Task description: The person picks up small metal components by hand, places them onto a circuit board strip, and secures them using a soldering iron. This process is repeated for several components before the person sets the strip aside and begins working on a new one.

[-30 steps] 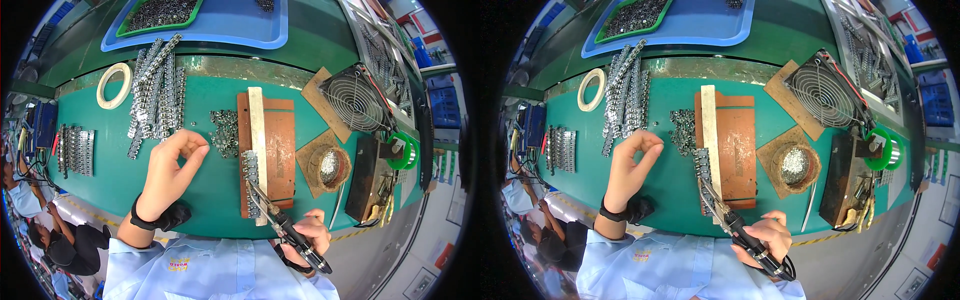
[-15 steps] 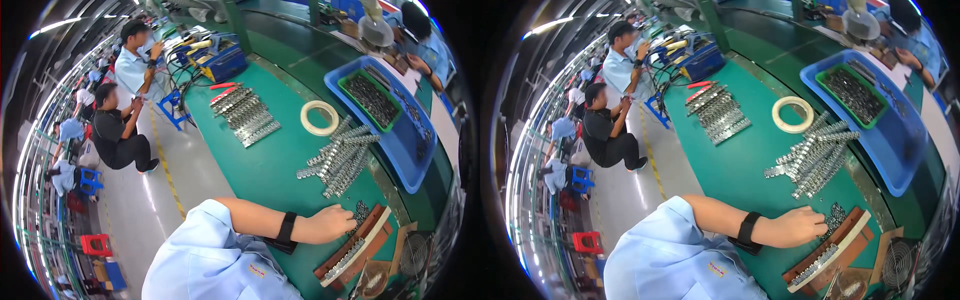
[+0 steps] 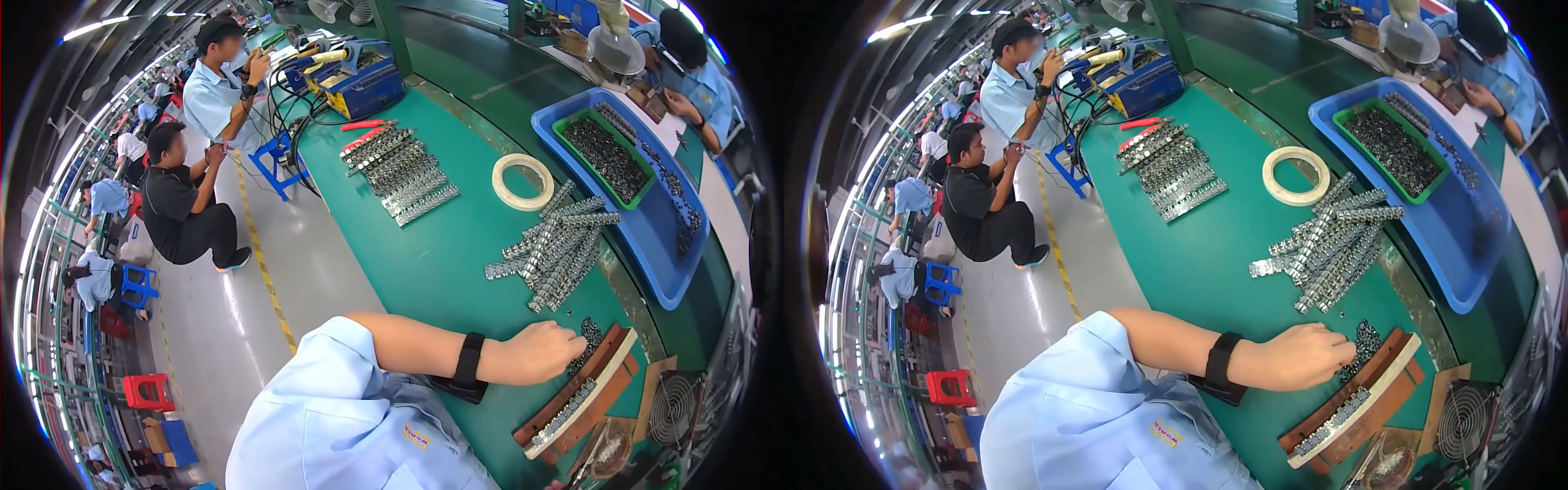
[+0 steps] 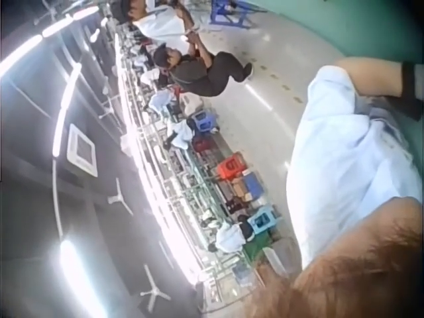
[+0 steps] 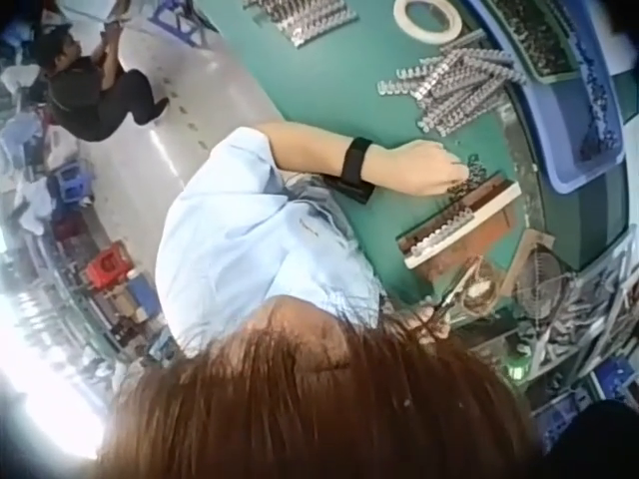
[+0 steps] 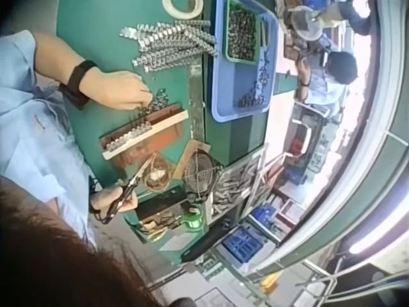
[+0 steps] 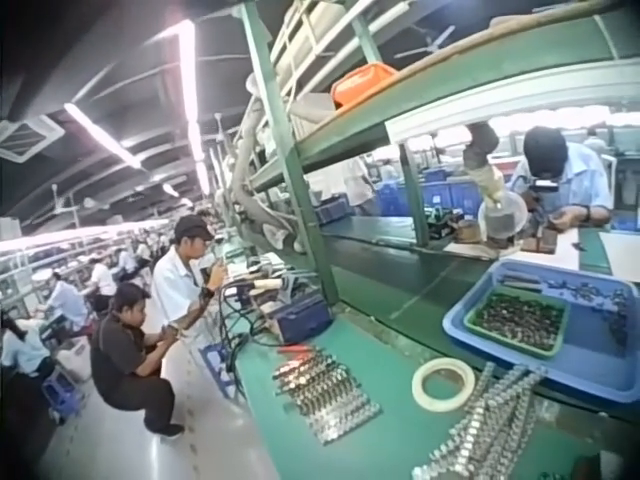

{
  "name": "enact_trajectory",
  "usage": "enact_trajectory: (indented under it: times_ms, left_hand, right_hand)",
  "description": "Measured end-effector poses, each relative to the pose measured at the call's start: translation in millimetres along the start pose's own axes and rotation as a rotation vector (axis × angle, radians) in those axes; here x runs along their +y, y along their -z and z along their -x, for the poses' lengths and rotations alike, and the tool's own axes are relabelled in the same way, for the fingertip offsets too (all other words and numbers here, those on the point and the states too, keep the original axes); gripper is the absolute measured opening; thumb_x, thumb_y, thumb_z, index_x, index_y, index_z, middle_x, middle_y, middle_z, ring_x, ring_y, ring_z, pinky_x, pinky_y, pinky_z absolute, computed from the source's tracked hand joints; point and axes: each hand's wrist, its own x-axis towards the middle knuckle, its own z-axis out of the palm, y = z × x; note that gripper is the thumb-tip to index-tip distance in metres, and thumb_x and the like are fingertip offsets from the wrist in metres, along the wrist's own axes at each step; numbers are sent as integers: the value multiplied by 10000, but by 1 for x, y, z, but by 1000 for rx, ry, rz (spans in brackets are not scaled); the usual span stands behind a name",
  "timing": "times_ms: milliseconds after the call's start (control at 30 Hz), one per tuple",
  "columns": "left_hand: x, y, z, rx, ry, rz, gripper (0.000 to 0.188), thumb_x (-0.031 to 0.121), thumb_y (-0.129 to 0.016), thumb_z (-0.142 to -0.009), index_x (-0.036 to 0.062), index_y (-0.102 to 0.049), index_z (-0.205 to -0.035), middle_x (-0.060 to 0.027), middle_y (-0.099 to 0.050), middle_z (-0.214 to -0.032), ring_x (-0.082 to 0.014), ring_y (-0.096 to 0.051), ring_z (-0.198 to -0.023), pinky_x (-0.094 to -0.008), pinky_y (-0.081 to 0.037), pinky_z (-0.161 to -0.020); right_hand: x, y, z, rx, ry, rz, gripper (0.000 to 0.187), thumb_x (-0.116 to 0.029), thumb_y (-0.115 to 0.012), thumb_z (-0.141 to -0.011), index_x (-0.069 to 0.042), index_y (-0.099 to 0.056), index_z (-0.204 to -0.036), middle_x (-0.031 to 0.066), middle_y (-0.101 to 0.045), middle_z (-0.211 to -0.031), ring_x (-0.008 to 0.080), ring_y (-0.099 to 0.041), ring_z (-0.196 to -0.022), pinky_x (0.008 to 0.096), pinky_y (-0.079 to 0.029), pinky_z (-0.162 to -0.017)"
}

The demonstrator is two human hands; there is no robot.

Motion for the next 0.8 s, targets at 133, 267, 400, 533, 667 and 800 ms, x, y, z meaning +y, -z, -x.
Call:
enact_trajectory:
  times_ms: [133, 267, 400, 533, 667, 800]
  left_hand:
    - [5, 9, -1, -4, -15, 215, 75, 50, -530, -746, 40, -505, -815, -93, -534, -723, -248, -558, -655, -370, -433, -593]
    - [13, 19, -1, -80, 31, 447, 55, 51, -534, -765, 31, -531, -816, -90, -569, -743, -218, -574, -629, -338, -441, -563]
    - [15, 19, -1, -106, 81, 618, 63, 64, -560, -752, 26, -545, -799, -100, -598, -731, -193, -586, -598, -314, -445, -543]
    - [14, 16, 2, -117, 121, 725, 81, 86, -577, -752, 24, -549, -794, -101, -612, -728, -171, -593, -594, -300, -447, -548]
    - [17, 17, 1, -214, 180, 766, 88, 93, -585, -764, 21, -550, -798, -80, -613, -738, -143, -593, -625, -282, -456, -574]
    - [19, 14, 4, -320, 212, 912, 89, 89, -567, -814, 19, -544, -863, -39, -595, -795, -96, -569, -719, -253, -456, -626]
  right_hand:
    - [26, 10, 7, 43, -4, -2, 365, -246, -658, -734, 15, -453, -886, 144, -496, -730, 221, -492, -662, 321, -415, -620]
    - [56, 20, 13, 95, 89, -93, 391, -227, -654, -743, 33, -467, -967, 162, -508, -797, 238, -506, -712, 340, -428, -661]
    - [54, 19, 15, 135, 147, 1, 426, -226, -652, -751, 48, -475, -1025, 181, -518, -843, 247, -516, -747, 347, -436, -687]
    - [58, 22, 17, 158, 233, 359, 383, -259, -610, -795, 34, -507, -1020, 177, -543, -848, 250, -534, -738, 342, -443, -677]
    - [61, 25, 17, 166, 350, 482, 300, -293, -521, -875, -9, -563, -959, 131, -582, -819, 252, -558, -695, 346, -441, -638]
    - [48, 16, 20, 138, 319, 348, 296, -264, -519, -881, 3, -536, -1007, 141, -592, -849, 251, -567, -742, 345, -437, -670]
